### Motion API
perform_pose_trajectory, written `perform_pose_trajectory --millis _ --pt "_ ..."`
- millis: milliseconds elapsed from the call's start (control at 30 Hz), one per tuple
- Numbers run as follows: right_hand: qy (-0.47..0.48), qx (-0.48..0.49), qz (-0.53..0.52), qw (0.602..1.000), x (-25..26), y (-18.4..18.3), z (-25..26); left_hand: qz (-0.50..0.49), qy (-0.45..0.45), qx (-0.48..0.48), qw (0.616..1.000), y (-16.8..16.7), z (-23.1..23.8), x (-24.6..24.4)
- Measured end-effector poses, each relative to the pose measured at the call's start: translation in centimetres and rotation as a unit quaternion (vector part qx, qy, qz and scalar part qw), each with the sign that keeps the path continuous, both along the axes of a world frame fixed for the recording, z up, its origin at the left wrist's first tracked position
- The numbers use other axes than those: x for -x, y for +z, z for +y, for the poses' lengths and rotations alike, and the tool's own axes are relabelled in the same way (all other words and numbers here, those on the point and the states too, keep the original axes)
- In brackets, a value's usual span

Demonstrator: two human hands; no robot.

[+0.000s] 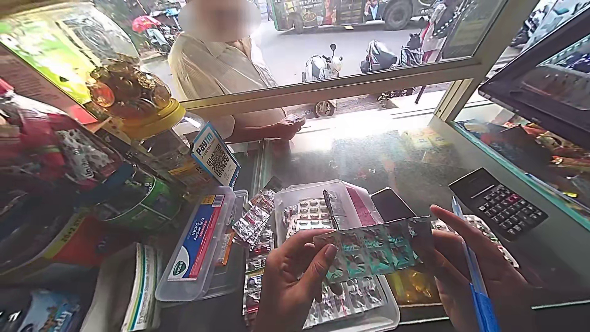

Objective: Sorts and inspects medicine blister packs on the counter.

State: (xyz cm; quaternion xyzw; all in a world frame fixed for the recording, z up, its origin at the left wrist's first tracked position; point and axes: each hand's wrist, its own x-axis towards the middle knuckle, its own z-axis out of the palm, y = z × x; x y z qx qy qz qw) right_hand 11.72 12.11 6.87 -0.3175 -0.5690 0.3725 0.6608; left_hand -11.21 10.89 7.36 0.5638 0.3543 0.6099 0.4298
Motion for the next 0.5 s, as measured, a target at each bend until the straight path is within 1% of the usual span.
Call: perform_pose_trajectory --millis 500 --pt "0.009 0.004 -0.008 1.0 -0.15 -0.21 0.51 0.007 0.016 -0.009 1.0 0.07 0.05 -0.15"
